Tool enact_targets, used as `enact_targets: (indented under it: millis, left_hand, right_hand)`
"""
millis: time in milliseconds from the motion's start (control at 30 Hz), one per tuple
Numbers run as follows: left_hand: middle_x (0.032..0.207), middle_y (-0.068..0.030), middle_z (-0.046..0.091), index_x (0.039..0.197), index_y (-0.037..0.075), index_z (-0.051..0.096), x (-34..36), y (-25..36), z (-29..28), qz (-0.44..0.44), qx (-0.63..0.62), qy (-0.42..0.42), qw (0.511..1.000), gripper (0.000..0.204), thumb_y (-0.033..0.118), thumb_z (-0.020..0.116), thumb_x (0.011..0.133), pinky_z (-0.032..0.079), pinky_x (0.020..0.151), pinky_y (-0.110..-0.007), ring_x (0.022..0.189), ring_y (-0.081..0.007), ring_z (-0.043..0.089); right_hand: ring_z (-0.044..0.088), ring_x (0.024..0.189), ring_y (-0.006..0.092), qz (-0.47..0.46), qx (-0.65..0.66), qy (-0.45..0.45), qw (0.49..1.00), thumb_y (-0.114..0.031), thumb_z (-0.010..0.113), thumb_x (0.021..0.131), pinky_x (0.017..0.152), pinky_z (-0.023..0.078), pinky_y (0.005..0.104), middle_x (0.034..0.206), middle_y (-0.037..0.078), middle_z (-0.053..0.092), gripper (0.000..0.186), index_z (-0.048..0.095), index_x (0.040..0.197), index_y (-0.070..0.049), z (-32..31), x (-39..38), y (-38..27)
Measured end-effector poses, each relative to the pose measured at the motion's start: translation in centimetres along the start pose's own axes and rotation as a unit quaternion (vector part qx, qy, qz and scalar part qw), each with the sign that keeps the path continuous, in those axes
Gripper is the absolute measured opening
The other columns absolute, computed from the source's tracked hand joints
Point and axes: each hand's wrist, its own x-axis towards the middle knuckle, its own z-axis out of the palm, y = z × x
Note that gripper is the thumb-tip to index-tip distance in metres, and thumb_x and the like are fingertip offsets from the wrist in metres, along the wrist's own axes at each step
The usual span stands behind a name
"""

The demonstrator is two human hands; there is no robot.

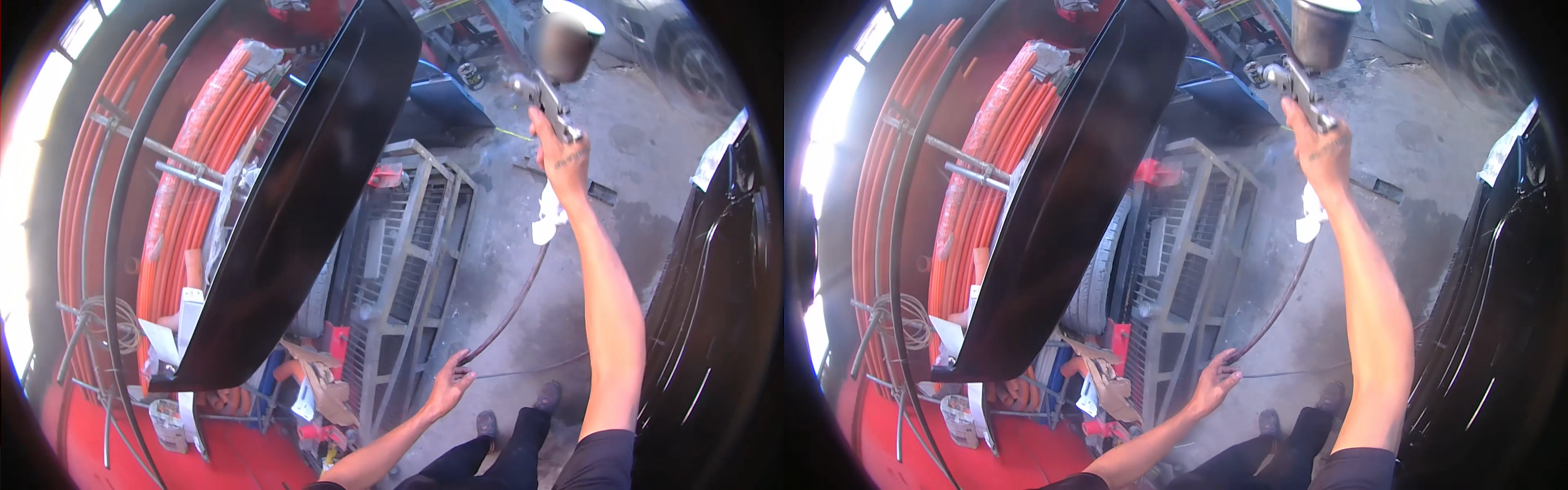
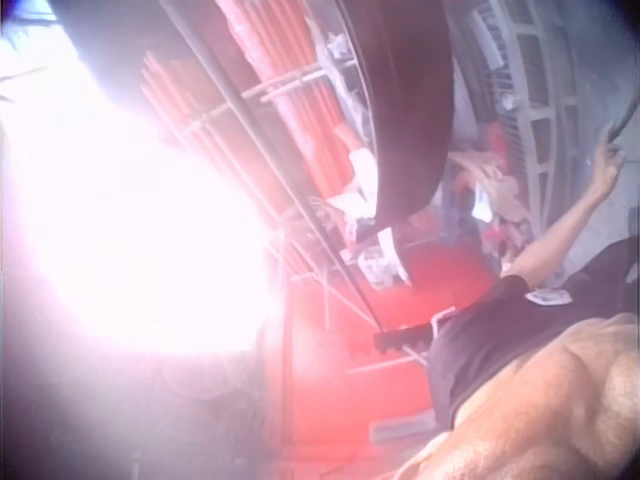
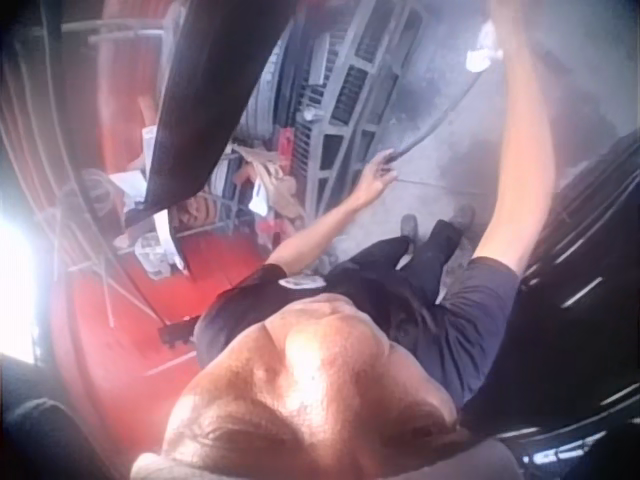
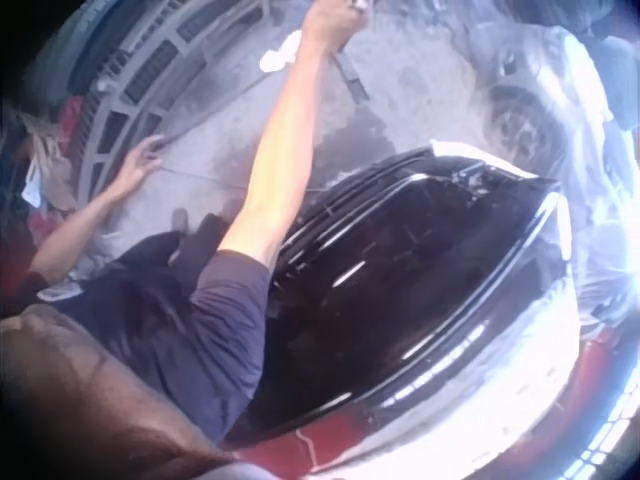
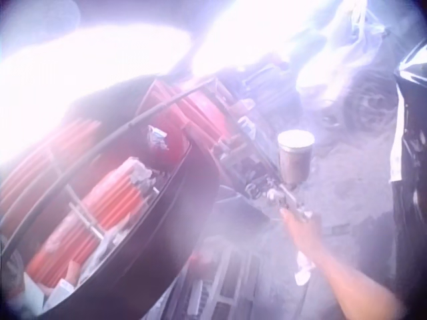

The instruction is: The person uses a spray gun to apply black paint to a car spoiler and rear bumper in a workshop. They move around the parts to cover different surfaces, including the spoiler's underside and the bumper's edges, while holding the spray gun and managing the air hose.

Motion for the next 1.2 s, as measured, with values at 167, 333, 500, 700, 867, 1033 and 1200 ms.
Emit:
enact_targets:
  millis: [167,333,500,700,867,1033,1200]
  left_hand:
    - [0.122,-0.0195,0.068,0.129,-0.002,0.065,-2.9,-7.4,-0.2,0.006,0.112,0.026,0.993,0.040,0.014,0.073,0.093,0.056,0.089,-0.040,0.101,-0.0275,0.070]
    - [0.098,-0.0153,0.070,0.108,-0.001,0.071,-5.8,-15.5,-1.7,-0.001,0.180,-0.051,0.982,0.025,0.012,0.075,0.087,0.054,0.083,-0.041,0.091,-0.0248,0.067]
    - [0.096,-0.0190,0.069,0.097,0.000,0.068,-9.1,-19.8,-2.4,0.044,0.162,-0.033,0.985,0.018,0.008,0.072,0.081,0.054,0.082,-0.046,0.093,-0.0363,0.068]
    - [0.099,-0.0198,0.070,0.095,0.002,0.067,-14.5,-29.5,-2.4,0.127,0.123,0.000,0.984,0.015,0.007,0.069,0.081,0.054,0.083,-0.047,0.096,-0.0380,0.069]
    - [0.100,-0.0188,0.073,0.096,0.001,0.068,-17.9,-26.3,-4.3,0.145,-0.008,0.021,0.989,0.015,0.007,0.069,0.082,0.056,0.086,-0.044,0.098,-0.0338,0.072]
    - [0.099,-0.0179,0.075,0.097,0.001,0.069,-19.0,-24.1,-6.4,0.064,0.080,-0.034,0.994,0.016,0.008,0.070,0.083,0.056,0.086,-0.043,0.097,-0.0325,0.072]
    - [0.096,-0.0164,0.075,0.103,0.002,0.071,-15.8,-18.4,-4.6,0.115,0.076,-0.011,0.990,0.024,0.013,0.077,0.083,0.055,0.083,-0.044,0.092,-0.0325,0.071]
  right_hand:
    - [0.057,0.053,0.0110,0.013,-0.038,-0.122,0.992,-0.030,0.075,0.098,0.050,0.043,0.0311,0.071,0.003,0.065,0.028,0.073,0.096,-0.002,-2.5,-11.1,-2.4]
    - [0.068,0.061,0.0215,-0.059,-0.083,-0.209,0.973,-0.019,0.081,0.092,0.058,0.051,0.0351,0.075,0.010,0.070,0.024,0.074,0.104,0.000,-3.3,-21.9,-7.0]
    - [0.072,0.067,0.0270,-0.076,-0.063,-0.296,0.950,-0.009,0.085,0.086,0.061,0.056,0.0354,0.081,0.015,0.073,0.028,0.072,0.107,0.003,-2.9,-31.6,-13.4]
    - [0.074,0.070,0.0300,-0.106,-0.033,-0.426,0.898,-0.012,0.086,0.085,0.064,0.057,0.0359,0.087,0.018,0.074,0.032,0.072,0.107,0.006,1.3,-41.6,-20.8]
    - [0.075,0.075,0.0327,-0.034,0.029,-0.533,0.845,-0.016,0.086,0.086,0.069,0.058,0.0368,0.095,0.020,0.076,0.038,0.072,0.114,0.004,5.4,-46.1,-24.8]
    - [0.074,0.074,0.0235,-0.012,-0.025,-0.503,0.864,-0.018,0.087,0.086,0.067,0.056,0.0345,0.088,0.017,0.076,0.040,0.072,0.116,0.005,6.0,-45.2,-25.0]
    - [0.062,0.063,0.0098,0.069,-0.141,-0.358,0.920,-0.018,0.082,0.092,0.059,0.051,0.0282,0.075,0.003,0.070,0.029,0.074,0.112,0.001,1.9,-36.2,-23.8]
